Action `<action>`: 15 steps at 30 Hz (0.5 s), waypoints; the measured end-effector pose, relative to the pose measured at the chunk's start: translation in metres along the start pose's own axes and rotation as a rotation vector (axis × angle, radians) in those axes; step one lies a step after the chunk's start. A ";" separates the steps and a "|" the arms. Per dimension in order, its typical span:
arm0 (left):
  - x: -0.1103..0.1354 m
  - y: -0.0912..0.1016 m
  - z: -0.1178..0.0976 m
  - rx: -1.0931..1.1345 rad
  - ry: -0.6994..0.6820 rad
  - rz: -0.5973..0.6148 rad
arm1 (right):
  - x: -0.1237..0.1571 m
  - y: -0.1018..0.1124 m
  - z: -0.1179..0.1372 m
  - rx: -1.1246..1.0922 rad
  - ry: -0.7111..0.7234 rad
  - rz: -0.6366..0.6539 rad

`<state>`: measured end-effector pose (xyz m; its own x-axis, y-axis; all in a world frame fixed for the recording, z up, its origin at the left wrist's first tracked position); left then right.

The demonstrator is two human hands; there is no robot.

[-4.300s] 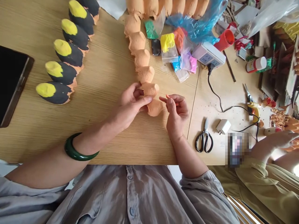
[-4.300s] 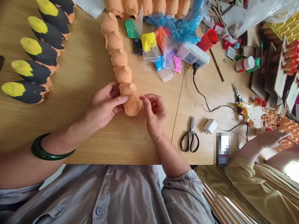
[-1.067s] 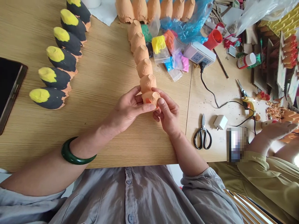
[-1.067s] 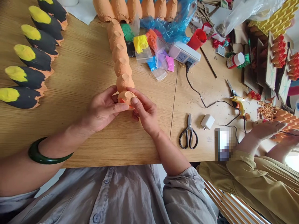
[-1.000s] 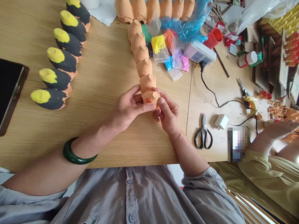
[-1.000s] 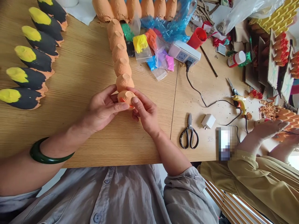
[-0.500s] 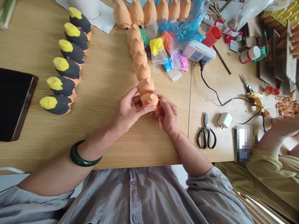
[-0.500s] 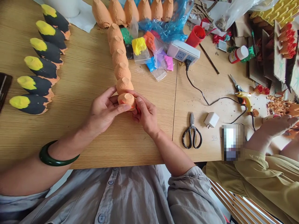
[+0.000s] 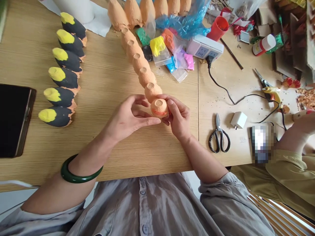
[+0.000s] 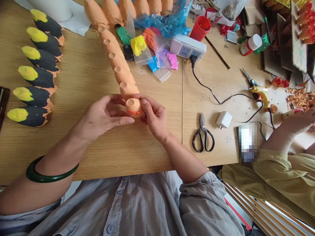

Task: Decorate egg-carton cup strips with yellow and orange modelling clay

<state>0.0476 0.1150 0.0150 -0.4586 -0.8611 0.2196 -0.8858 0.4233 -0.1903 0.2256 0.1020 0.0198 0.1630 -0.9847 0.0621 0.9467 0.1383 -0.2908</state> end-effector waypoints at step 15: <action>0.003 -0.014 -0.026 -0.215 -0.294 -0.025 | 0.006 -0.006 -0.003 0.084 0.033 0.008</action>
<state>0.0570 0.1136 0.0431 -0.4243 -0.9029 -0.0686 -0.9055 0.4237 0.0236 0.2204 0.0948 0.0190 0.1630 -0.9862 0.0277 0.9656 0.1537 -0.2097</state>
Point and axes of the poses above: each hand's wrist, its own x-axis away from the middle knuckle, its own y-axis out of the back of the hand, z = x × y, the point moved 6 cm from there along -x, towards the middle knuckle, and after that the axes turned 11 degrees about z, right-handed, at the moved point
